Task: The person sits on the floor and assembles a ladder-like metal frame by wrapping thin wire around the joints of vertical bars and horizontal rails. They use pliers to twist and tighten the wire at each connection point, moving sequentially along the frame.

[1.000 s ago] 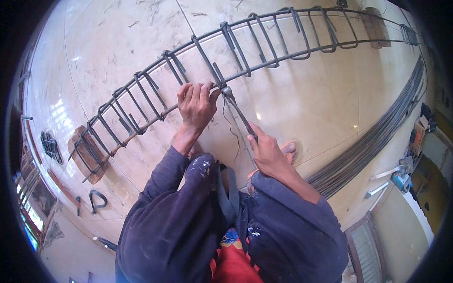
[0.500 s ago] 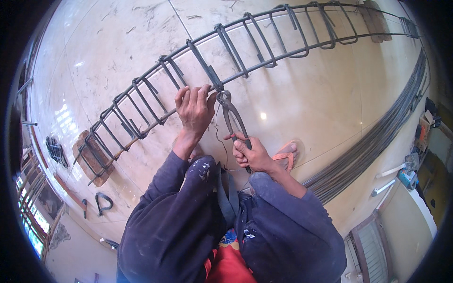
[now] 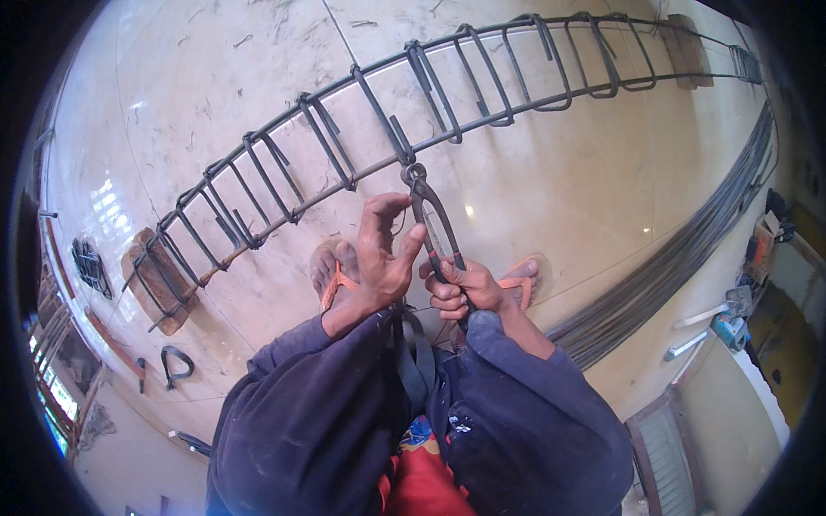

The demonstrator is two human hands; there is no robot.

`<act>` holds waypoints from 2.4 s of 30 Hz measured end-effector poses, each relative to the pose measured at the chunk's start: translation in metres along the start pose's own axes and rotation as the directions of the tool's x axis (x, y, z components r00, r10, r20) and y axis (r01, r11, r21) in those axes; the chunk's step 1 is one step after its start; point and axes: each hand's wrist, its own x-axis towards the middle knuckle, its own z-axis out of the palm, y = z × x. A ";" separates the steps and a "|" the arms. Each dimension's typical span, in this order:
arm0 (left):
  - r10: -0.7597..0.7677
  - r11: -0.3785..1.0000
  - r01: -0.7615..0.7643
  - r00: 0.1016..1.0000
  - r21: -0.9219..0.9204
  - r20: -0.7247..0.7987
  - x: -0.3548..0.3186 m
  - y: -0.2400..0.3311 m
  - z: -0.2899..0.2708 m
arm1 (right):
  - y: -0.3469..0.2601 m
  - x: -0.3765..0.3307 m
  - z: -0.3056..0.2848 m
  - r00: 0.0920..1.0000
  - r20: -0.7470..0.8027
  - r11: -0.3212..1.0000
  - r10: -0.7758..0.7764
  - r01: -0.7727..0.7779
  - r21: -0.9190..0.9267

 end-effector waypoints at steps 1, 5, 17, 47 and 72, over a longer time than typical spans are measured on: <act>-0.086 0.993 0.080 0.994 -0.086 -0.073 -0.001 0.000 0.008 | -0.002 0.000 0.000 1.000 0.011 1.000 0.011 -0.011 -0.002; -0.465 0.851 0.498 0.862 -0.164 0.204 0.017 -0.014 0.008 | -0.002 -0.003 0.001 1.000 0.012 1.000 0.000 0.000 0.002; -0.648 0.393 0.727 0.653 -0.563 0.392 0.041 -0.003 0.045 | -0.007 -0.007 0.036 0.859 -0.468 0.867 -0.209 -0.058 -0.494; -0.528 0.849 0.523 0.844 -0.069 -0.095 0.036 -0.047 0.056 | 0.030 0.019 -0.027 0.577 -0.139 0.023 -0.805 -0.205 -0.979; -0.773 0.587 0.809 0.574 -0.039 0.270 0.054 0.014 0.028 | 0.014 -0.006 0.012 0.852 -0.401 0.800 -0.335 0.033 -0.599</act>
